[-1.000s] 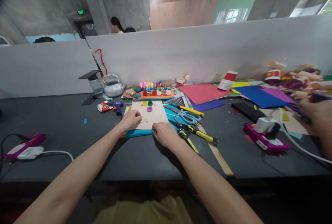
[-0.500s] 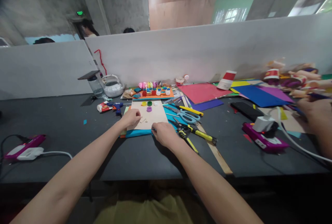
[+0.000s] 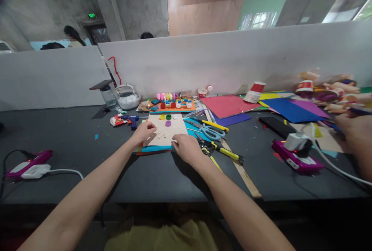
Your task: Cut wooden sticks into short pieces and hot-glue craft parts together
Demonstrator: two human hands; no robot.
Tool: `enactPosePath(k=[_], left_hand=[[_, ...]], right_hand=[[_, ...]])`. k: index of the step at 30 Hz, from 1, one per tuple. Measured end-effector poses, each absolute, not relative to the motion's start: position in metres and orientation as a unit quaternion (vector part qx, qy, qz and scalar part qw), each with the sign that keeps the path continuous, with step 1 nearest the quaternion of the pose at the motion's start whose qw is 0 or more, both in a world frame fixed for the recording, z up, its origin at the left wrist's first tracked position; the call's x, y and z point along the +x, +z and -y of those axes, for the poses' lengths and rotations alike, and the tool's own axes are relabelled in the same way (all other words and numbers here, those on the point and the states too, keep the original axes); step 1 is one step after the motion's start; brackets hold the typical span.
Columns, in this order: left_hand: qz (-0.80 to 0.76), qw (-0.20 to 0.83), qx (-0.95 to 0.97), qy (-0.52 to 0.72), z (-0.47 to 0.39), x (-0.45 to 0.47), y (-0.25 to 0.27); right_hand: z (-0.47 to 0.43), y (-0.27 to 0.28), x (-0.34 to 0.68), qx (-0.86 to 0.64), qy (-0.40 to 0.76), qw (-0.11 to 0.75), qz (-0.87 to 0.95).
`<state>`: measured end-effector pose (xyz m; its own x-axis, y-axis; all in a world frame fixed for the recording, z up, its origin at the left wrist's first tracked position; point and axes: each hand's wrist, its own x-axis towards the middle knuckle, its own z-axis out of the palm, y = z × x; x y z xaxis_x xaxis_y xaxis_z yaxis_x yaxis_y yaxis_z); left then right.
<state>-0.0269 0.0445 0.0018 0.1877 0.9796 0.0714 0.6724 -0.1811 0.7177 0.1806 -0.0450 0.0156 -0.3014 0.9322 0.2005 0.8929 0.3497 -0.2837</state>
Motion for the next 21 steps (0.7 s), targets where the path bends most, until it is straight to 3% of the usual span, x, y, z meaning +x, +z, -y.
enactPosePath(k=[5, 11, 16, 21], left_hand=[[-0.490, 0.406, 0.672, 0.379, -0.020, -0.026, 0.013], [-0.415, 0.533, 0.595, 0.436, 0.005, -0.025, 0.013], [-0.380, 0.555, 0.562, 0.482, 0.010, -0.030, 0.002], [-0.371, 0.543, 0.573, 0.489, 0.013, -0.031, 0.000]], right_hand=[[0.037, 0.035, 0.179, -0.552, 0.124, 0.254, 0.784], [0.018, 0.032, 0.152, -0.505, 0.305, 0.319, 0.742], [0.006, 0.021, 0.131, -0.486, 0.438, 0.367, 0.662], [0.002, 0.018, 0.123, -0.481, 0.489, 0.399, 0.609]])
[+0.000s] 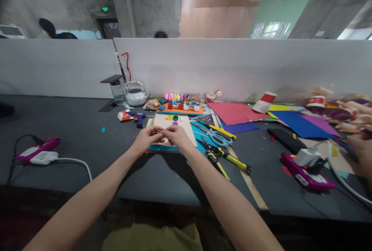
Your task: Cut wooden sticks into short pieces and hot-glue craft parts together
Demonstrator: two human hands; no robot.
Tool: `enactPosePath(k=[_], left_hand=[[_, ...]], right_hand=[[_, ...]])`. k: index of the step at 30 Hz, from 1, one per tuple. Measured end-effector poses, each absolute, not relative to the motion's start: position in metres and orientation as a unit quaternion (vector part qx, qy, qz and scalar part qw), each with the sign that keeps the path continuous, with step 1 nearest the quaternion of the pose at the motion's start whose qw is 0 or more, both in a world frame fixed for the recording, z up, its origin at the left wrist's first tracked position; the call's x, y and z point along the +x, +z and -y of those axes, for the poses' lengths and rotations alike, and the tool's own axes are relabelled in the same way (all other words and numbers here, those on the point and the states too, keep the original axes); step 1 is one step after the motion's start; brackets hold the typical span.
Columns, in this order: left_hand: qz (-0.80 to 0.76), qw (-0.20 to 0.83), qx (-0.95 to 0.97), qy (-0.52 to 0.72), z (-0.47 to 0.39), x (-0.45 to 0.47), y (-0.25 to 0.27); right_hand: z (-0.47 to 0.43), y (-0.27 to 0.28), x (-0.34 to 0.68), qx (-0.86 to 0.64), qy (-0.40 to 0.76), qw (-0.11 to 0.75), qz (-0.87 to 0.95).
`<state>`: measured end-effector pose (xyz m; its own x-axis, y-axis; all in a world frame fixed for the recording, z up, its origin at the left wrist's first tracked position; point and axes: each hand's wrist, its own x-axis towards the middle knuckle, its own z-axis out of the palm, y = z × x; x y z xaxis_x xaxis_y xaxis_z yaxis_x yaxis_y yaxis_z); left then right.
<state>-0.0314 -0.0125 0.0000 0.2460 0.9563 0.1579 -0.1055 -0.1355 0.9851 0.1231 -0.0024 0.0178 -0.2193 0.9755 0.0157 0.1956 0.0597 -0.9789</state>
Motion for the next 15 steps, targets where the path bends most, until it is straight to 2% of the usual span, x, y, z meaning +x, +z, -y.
enactPosePath(k=[5, 15], left_hand=[[-0.373, 0.504, 0.620, 0.472, 0.020, -0.027, 0.004], [-0.416, 0.358, 0.685, 0.478, 0.019, -0.035, 0.002]], right_hand=[[0.001, 0.017, 0.125, -0.490, 0.507, 0.399, 0.586], [-0.009, 0.015, 0.113, -0.470, 0.527, 0.401, 0.584]])
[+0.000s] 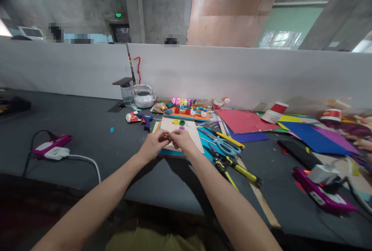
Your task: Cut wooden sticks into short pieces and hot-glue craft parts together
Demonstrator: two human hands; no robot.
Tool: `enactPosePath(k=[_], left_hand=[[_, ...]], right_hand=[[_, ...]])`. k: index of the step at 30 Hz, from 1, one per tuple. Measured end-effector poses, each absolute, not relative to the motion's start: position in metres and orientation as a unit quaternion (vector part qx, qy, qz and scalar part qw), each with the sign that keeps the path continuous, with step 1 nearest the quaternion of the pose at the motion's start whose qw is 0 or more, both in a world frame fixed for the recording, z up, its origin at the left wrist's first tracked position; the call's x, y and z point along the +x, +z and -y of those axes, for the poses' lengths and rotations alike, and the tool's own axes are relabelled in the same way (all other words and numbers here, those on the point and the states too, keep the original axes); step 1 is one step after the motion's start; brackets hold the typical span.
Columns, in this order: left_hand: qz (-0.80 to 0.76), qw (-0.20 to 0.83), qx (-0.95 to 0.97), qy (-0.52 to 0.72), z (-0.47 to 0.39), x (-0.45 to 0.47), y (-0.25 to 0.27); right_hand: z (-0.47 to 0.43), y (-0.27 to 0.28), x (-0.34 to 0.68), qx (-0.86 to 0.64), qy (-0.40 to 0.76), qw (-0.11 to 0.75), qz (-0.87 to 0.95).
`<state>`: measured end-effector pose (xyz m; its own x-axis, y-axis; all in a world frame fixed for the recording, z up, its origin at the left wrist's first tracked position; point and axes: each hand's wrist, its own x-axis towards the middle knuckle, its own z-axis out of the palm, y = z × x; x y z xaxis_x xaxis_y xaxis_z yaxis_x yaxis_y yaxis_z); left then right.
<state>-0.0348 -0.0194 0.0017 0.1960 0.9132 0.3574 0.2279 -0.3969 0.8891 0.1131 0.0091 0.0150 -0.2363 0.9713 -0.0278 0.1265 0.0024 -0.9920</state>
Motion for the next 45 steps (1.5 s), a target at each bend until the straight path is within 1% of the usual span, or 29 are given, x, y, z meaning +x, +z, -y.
enactPosePath(k=[6, 11, 17, 21, 25, 28, 32, 35, 39, 45], left_hand=[[-0.446, 0.307, 0.682, 0.491, 0.013, -0.040, 0.001], [-0.496, 0.238, 0.673, 0.495, 0.009, -0.051, 0.011], [-0.510, 0.149, 0.699, 0.479, 0.021, -0.086, 0.032], [-0.512, 0.118, 0.694, 0.492, 0.027, -0.114, 0.022], [-0.517, 0.109, 0.675, 0.514, 0.027, -0.135, 0.005], [-0.527, 0.094, 0.658, 0.530, 0.026, -0.142, -0.001], [-0.512, 0.057, 0.667, 0.539, 0.024, -0.141, -0.001], [-0.497, 0.053, 0.678, 0.539, 0.022, -0.138, -0.003], [-0.482, 0.051, 0.685, 0.544, 0.023, -0.134, -0.004], [-0.461, 0.051, 0.705, 0.536, 0.024, -0.131, -0.003]], right_hand=[[-0.019, 0.018, 0.103, -0.451, 0.527, 0.389, 0.607], [-0.034, 0.026, 0.091, -0.464, 0.522, 0.348, 0.626], [-0.068, 0.026, 0.046, -0.524, 0.466, 0.286, 0.653], [-0.084, 0.024, 0.003, -0.561, 0.418, 0.254, 0.668], [-0.086, 0.027, -0.023, -0.560, 0.403, 0.268, 0.672], [-0.075, 0.031, -0.023, -0.519, 0.438, 0.277, 0.680], [-0.052, 0.038, -0.006, -0.419, 0.535, 0.257, 0.687], [-0.038, 0.040, 0.005, -0.368, 0.581, 0.261, 0.677], [-0.033, 0.036, 0.013, -0.352, 0.610, 0.279, 0.653], [-0.032, 0.031, 0.021, -0.356, 0.620, 0.291, 0.635]])
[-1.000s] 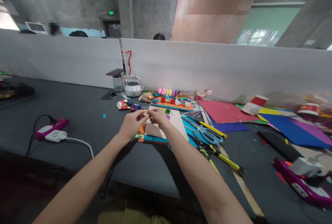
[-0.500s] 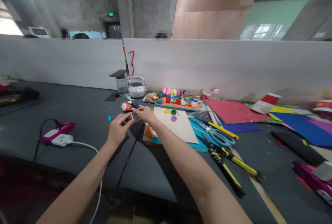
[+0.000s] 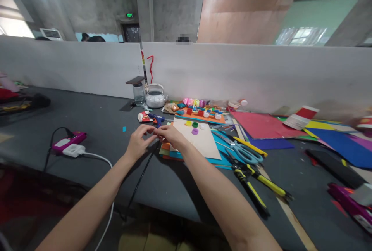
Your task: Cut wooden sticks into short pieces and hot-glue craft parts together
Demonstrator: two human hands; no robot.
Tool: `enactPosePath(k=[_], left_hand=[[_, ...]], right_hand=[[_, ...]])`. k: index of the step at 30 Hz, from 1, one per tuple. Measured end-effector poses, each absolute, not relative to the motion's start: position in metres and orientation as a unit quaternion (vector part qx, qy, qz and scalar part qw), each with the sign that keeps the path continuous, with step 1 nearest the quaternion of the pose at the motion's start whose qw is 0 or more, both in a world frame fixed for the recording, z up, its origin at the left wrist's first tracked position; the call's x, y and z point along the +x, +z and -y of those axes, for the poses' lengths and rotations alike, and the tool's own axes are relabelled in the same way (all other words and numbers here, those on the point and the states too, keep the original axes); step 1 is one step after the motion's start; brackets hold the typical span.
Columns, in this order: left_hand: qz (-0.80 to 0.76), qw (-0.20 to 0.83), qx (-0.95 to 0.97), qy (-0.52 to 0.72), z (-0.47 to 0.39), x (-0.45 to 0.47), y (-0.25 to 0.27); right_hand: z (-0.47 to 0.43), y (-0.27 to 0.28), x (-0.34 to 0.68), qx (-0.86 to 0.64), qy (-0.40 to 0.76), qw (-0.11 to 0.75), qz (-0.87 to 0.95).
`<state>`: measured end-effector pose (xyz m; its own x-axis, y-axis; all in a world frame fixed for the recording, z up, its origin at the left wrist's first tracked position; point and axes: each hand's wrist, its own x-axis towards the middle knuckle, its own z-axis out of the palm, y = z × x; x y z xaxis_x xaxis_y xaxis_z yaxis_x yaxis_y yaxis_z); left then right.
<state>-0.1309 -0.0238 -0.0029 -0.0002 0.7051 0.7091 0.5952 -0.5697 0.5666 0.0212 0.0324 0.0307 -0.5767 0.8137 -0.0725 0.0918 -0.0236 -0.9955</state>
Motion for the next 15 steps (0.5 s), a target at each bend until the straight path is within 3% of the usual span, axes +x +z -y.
enactPosePath(k=[9, 15], left_hand=[[-0.458, 0.052, 0.718, 0.521, 0.021, -0.133, -0.004], [-0.488, 0.044, 0.690, 0.532, 0.021, -0.136, -0.005]], right_hand=[[-0.029, 0.030, 0.022, -0.383, 0.591, 0.273, 0.655], [-0.057, 0.026, 0.013, -0.499, 0.469, 0.249, 0.684]])
